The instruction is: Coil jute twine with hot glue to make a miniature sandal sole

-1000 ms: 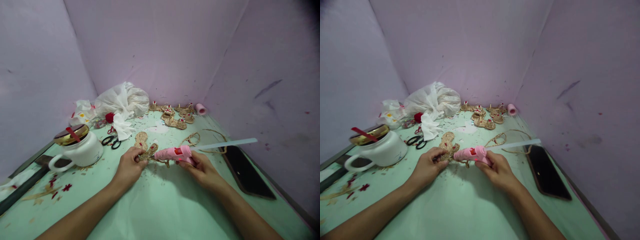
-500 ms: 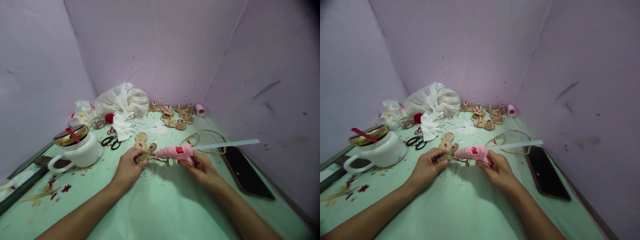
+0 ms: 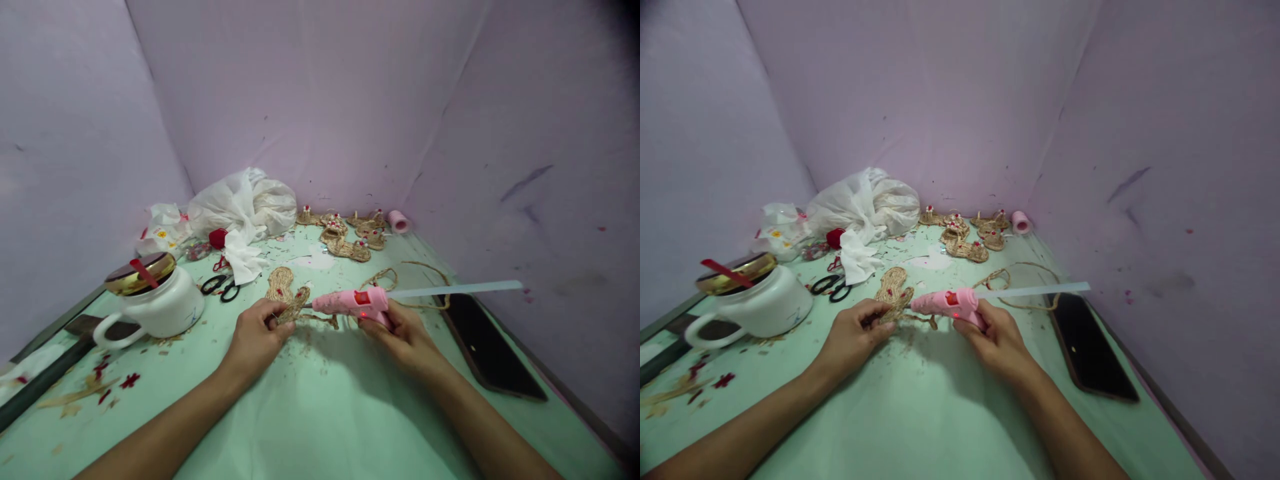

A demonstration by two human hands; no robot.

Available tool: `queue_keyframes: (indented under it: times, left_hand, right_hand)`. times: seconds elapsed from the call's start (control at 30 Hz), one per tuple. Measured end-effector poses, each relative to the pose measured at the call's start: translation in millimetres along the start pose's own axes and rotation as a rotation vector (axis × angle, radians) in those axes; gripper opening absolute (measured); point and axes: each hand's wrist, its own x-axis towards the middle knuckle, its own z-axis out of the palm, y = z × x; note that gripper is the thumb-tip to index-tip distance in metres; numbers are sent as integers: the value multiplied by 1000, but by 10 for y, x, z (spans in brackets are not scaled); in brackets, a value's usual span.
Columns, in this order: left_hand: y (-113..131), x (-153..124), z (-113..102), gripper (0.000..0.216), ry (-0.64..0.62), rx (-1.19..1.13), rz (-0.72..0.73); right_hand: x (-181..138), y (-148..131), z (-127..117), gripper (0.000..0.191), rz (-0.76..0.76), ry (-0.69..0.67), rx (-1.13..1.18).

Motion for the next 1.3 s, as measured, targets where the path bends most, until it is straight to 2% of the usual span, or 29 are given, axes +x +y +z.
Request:
queue_keyframes:
  times: [0.37,0.7,1.0,1.3]
  left_hand:
    - [-75,10,-16,33,46,80,9]
    - [-60,3,-23,33,34,80,9]
    - [-64,5,-19,33,29,67,11]
    - [-53,7,-20,31,40,57,11]
  right_hand:
    - [-15,70,55,22,18,-61,20]
    - [5,32,26,20,46,47,151]
    - [12,7,18,18,13,111,127]
    - [-13,36,49,19,57,24,92]
